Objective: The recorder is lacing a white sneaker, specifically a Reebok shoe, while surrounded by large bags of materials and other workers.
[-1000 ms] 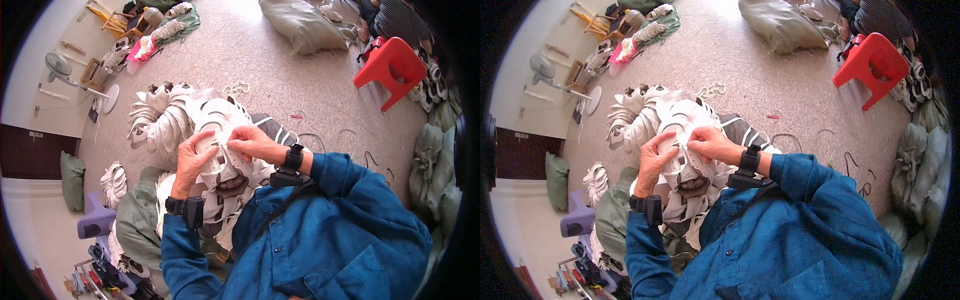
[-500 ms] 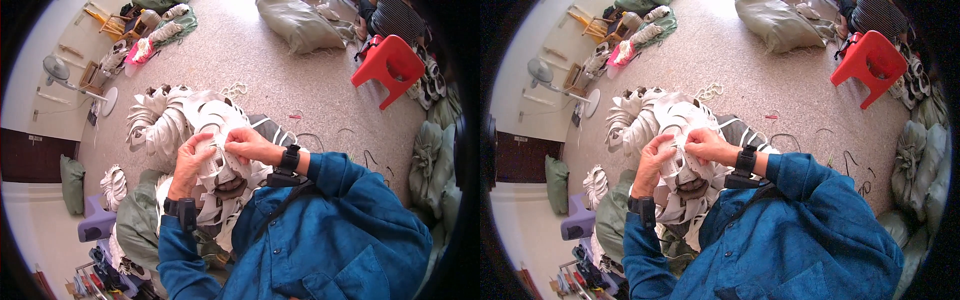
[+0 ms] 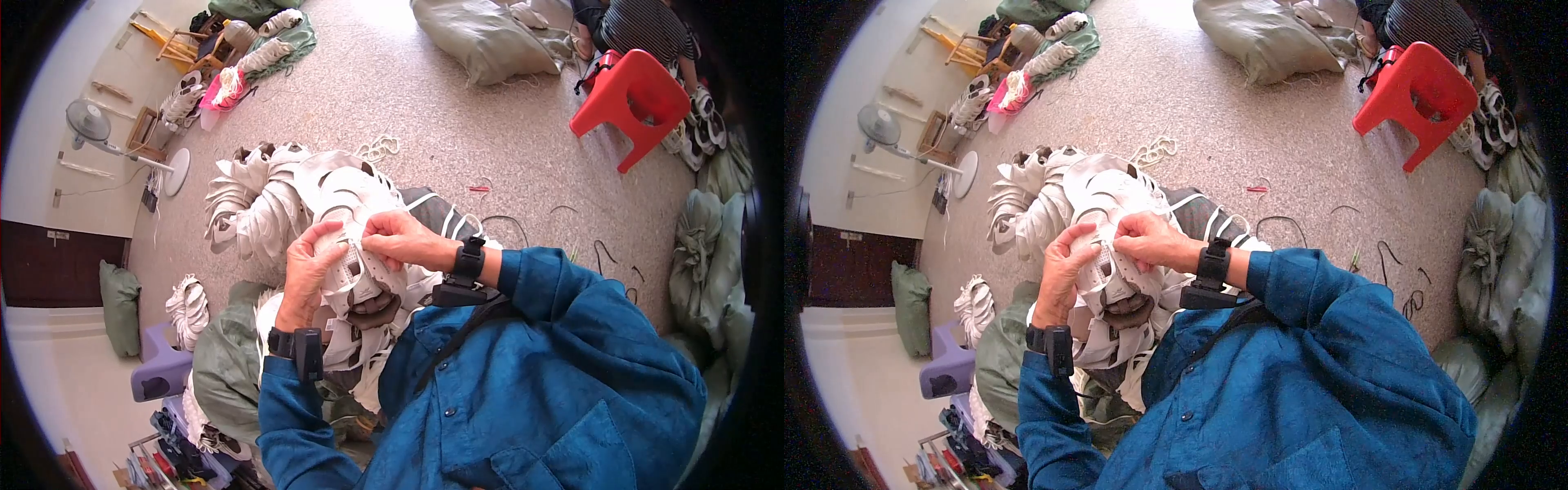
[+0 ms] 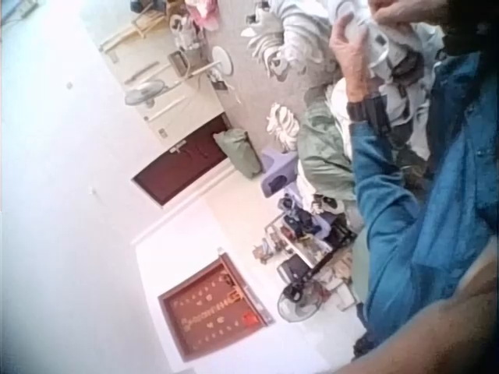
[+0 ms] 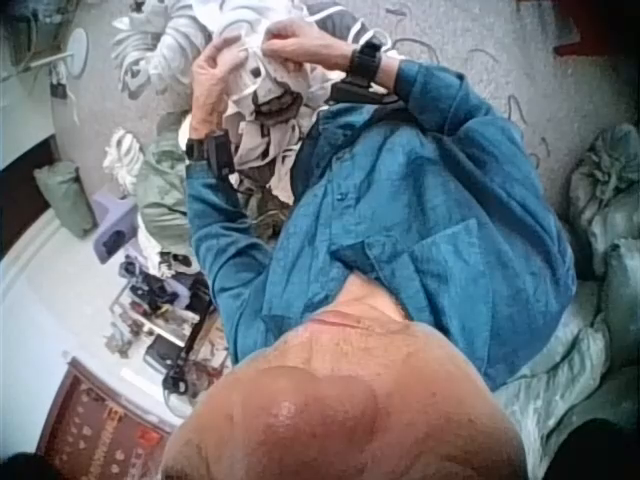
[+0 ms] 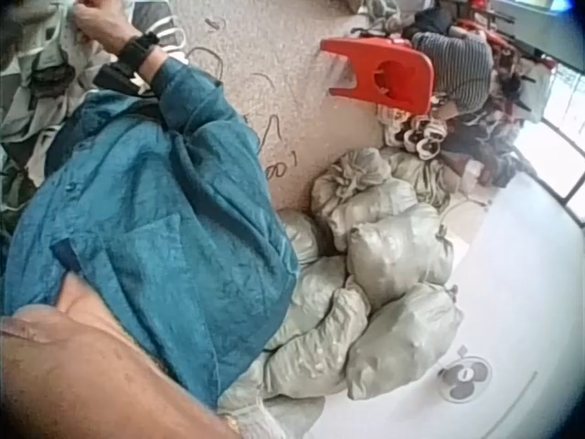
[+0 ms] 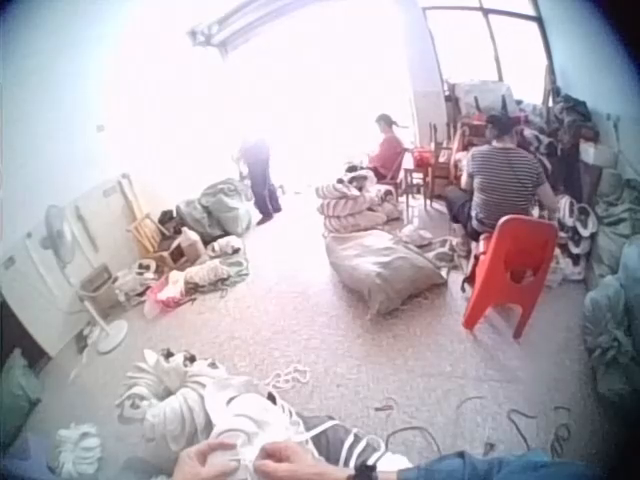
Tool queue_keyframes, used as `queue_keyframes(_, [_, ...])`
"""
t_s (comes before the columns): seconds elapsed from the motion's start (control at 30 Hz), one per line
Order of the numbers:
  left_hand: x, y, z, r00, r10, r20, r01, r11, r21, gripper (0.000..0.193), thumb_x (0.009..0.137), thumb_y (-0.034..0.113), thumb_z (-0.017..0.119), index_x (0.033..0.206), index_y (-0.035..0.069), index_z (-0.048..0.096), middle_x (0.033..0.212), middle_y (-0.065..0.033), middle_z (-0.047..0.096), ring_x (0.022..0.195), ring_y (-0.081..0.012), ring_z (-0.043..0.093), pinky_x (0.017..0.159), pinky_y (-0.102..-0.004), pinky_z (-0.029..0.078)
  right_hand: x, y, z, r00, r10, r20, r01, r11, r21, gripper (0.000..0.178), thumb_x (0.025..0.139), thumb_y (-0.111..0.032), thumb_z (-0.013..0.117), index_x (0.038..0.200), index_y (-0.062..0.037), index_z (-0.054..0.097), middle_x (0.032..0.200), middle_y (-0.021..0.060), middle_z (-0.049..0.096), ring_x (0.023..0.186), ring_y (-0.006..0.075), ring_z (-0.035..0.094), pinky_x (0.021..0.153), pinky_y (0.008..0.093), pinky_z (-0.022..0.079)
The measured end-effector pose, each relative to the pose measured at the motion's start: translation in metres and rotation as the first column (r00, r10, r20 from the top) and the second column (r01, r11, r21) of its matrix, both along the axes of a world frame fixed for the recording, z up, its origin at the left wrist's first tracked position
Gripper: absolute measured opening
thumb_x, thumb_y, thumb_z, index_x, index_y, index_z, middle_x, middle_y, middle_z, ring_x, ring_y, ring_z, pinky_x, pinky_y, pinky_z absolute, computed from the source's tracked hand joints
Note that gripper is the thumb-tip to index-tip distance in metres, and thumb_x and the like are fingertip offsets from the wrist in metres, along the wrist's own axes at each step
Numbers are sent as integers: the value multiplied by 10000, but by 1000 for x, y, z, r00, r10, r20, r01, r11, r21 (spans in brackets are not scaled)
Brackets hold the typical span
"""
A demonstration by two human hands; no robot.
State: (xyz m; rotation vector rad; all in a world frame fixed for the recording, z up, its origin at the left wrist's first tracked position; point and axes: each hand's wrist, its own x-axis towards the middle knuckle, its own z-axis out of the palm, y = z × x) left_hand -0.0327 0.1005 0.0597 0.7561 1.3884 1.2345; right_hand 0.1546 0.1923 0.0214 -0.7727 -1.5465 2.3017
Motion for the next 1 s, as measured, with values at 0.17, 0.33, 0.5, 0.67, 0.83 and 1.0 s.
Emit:
queue_keyframes(0.17, [1, 0, 1, 1000, 3, 0, -3, 1000, 2, 372, 822, -54, 714, 1181, -5, 629, 1075, -89, 688, 918, -135, 674, 810, -261, 566, -1, 2, 2, 1000, 11, -5, -11, 999, 40, 178, 950, -219, 608, 933, -41, 602, 694, -26, 563, 530, 49, 536, 480, 216, 443])
queue_keyframes(0.33, [1, 0, 1, 1000, 12, 15, -12, 1000, -5, 366, 825, -47, 715, 1179, -4, 630, 1071, -88, 688, 913, -128, 671, 809, -255, 564, -1, 7, 6, 999, 54, -5, -54, 997, 60, 179, 950, -216, 600, 930, -38, 597, 671, -24, 564, 515, 57, 546, 466, 226, 441])
queue_keyframes(0.5, [1, -1, 0, 1000, 9, 1, -9, 1000, -5, 349, 833, -40, 710, 1172, 2, 634, 1075, -80, 686, 919, -124, 666, 813, -251, 557, 0, 9, 10, 995, 98, -10, -97, 989, 111, 164, 942, -196, 582, 922, -33, 590, 676, -20, 574, 527, 64, 572, 464, 234, 458])
queue_keyframes(0.67, [4, -1, -1, 999, 16, 29, -16, 1000, 7, 330, 839, -34, 705, 1160, 5, 640, 1076, -74, 686, 923, -125, 664, 818, -253, 553, -1, 16, 13, 990, 136, 30, -138, 926, 352, 118, 924, -141, 562, 906, -27, 587, 696, 2, 602, 550, 84, 602, 479, 250, 483])
queue_keyframes(0.83, [1, -1, -5, 1000, 15, 27, -16, 1000, 18, 323, 840, -31, 704, 1154, 9, 643, 1079, -69, 685, 929, -120, 660, 823, -250, 550, -2, 14, 16, 993, 119, 12, -112, 889, 443, 100, 924, -108, 549, 916, -18, 592, 717, 34, 625, 546, 89, 604, 495, 271, 494])
queue_keyframes(1.0, [0, -1, -5, 999, 26, 37, -26, 1000, 4, 324, 839, -25, 709, 1154, 13, 646, 1086, -56, 680, 931, -114, 652, 828, -242, 543, -5, 8, 4, 992, -63, -112, 121, 753, 647, 98, 891, -96, 606, 936, -9, 605, 737, 67, 647, 632, 133, 624, 581, 295, 508])
